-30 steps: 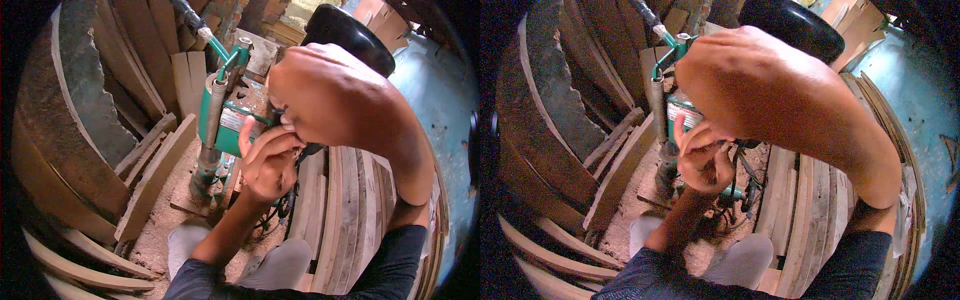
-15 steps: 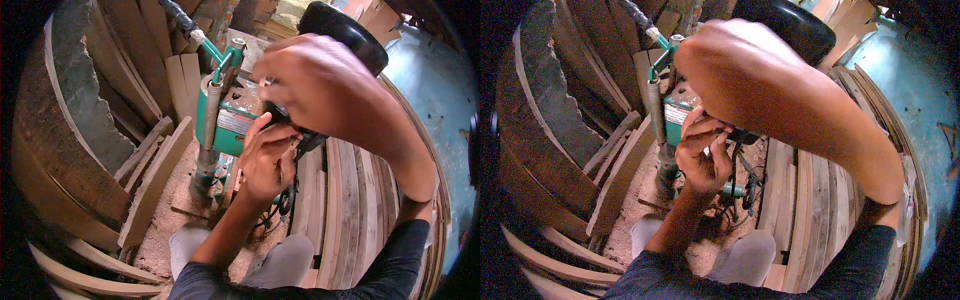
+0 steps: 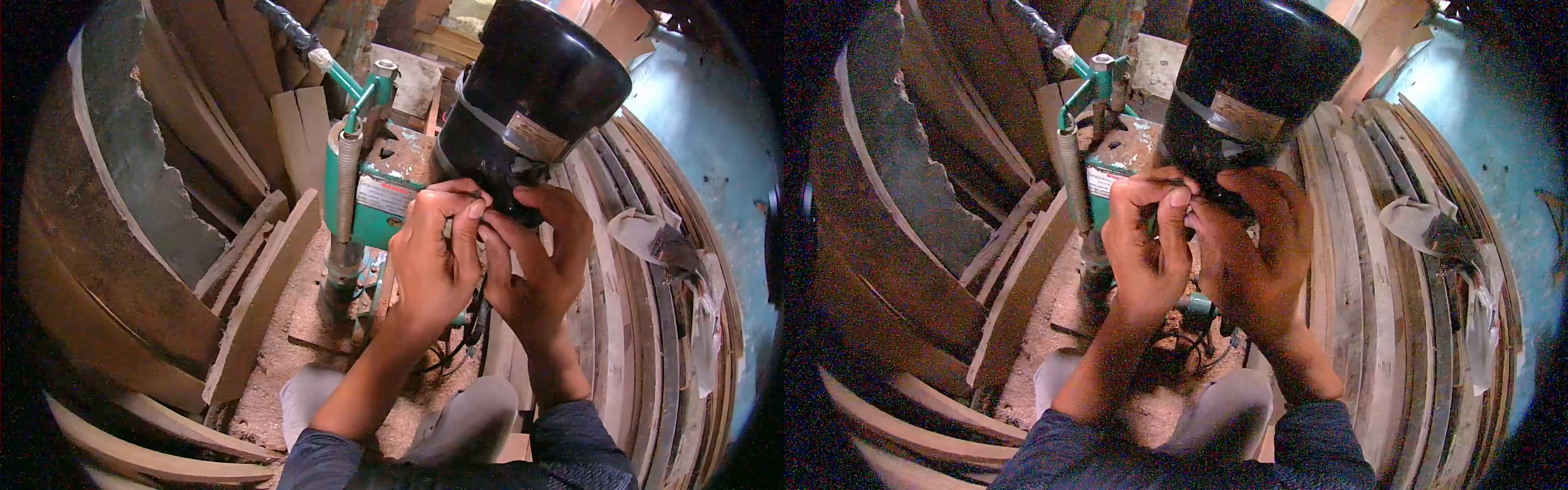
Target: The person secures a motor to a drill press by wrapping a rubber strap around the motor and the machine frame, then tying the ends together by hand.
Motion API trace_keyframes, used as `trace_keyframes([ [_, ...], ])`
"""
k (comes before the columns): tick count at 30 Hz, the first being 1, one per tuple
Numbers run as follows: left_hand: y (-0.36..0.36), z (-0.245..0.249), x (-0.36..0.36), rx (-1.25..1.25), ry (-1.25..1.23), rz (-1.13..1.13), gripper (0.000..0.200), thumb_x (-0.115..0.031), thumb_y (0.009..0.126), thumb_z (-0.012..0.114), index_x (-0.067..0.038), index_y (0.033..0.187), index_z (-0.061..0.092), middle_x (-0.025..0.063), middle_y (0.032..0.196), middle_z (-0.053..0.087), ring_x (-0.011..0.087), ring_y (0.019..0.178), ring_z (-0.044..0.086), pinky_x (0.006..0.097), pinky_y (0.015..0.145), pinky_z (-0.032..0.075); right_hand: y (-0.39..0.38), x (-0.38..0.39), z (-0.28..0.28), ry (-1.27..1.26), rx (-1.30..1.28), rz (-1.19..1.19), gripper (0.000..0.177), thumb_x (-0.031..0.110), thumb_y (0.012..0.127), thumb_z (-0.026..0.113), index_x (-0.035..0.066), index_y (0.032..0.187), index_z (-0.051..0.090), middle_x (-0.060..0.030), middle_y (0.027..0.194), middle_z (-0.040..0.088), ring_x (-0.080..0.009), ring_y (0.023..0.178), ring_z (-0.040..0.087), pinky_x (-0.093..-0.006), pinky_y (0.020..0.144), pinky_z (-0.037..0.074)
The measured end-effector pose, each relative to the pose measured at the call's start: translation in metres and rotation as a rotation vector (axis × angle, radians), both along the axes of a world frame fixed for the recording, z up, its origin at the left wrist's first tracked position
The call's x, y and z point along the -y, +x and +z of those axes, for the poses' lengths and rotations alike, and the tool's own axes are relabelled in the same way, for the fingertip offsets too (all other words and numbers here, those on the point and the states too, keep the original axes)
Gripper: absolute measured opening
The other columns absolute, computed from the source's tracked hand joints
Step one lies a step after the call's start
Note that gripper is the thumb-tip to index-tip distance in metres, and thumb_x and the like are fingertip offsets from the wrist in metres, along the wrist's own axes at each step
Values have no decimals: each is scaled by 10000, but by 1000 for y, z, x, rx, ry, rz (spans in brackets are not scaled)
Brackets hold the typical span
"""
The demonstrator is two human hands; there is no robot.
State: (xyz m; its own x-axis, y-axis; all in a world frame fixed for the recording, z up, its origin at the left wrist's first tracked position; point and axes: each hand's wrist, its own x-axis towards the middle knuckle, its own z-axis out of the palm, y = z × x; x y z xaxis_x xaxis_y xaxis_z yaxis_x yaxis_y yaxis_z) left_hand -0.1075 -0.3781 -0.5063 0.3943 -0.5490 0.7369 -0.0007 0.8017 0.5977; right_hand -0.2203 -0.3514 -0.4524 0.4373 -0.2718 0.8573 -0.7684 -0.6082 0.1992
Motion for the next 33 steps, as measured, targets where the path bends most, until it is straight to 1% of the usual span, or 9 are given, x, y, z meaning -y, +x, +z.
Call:
trace_keyframes([
  [8,-1,4,0,-130,-26,-86,63,-17,957,603,-12,976,543,171,973,685,249,843,701,330,747,545,-4,4,-4,-125,-32,14,272,63,736,804,110,988,715,-118,1181,595,-338,1121,564,-412,942,475],
  [11,-1,7,-3,-123,-43,-25,67,-13,951,611,-7,971,547,174,974,688,233,837,699,324,740,546,2,7,-8,-146,54,4,255,109,767,789,143,1001,697,-127,1177,631,-371,1042,599,-477,862,516],
  [16,0,4,-5,-70,-36,-22,77,4,977,576,-2,995,501,145,995,661,157,910,631,283,822,511,12,1,-5,-79,123,-34,237,26,762,764,100,982,721,-110,1148,602,-312,1059,576,-403,897,489],
  [19,-1,3,-4,-92,-44,-55,76,4,980,573,-5,999,500,143,999,664,156,915,631,281,821,510,9,-2,0,-100,40,-65,220,25,765,758,101,968,720,-92,1106,613,-317,1044,577,-414,883,490],
  [21,-2,7,-6,-181,-52,-81,71,-8,957,610,17,977,547,166,979,693,161,828,683,274,710,545,7,0,3,-85,33,-25,219,26,762,761,103,964,720,-87,1101,617,-323,1039,576,-421,878,490],
  [26,-2,6,-6,-258,-18,-224,87,-24,981,590,22,981,515,160,993,688,135,832,667,257,707,537,-7,8,-1,-133,-31,28,233,48,764,770,111,983,721,-89,1115,627,-334,1055,578,-428,884,493],
  [29,-1,7,-7,-263,-3,-264,97,-32,991,578,-4,984,485,141,977,663,139,852,645,267,742,527,-30,11,-9,-129,-80,131,381,158,793,794,104,1145,659,-137,1195,608,-350,1103,579,-440,923,493],
  [31,-3,9,-7,-229,-1,-254,102,-37,996,570,-28,986,469,125,961,643,150,879,632,279,774,524,-49,9,-22,-175,16,132,612,300,820,801,69,1317,528,-210,1283,561,-375,1153,573,-467,972,481],
  [33,-4,9,-6,-261,-38,-247,104,-16,996,561,0,987,459,147,969,659,103,812,588,241,753,499,-69,22,-34,-99,2,122,686,352,825,794,46,1352,477,-238,1319,533,-387,1168,567,-479,988,470],
])
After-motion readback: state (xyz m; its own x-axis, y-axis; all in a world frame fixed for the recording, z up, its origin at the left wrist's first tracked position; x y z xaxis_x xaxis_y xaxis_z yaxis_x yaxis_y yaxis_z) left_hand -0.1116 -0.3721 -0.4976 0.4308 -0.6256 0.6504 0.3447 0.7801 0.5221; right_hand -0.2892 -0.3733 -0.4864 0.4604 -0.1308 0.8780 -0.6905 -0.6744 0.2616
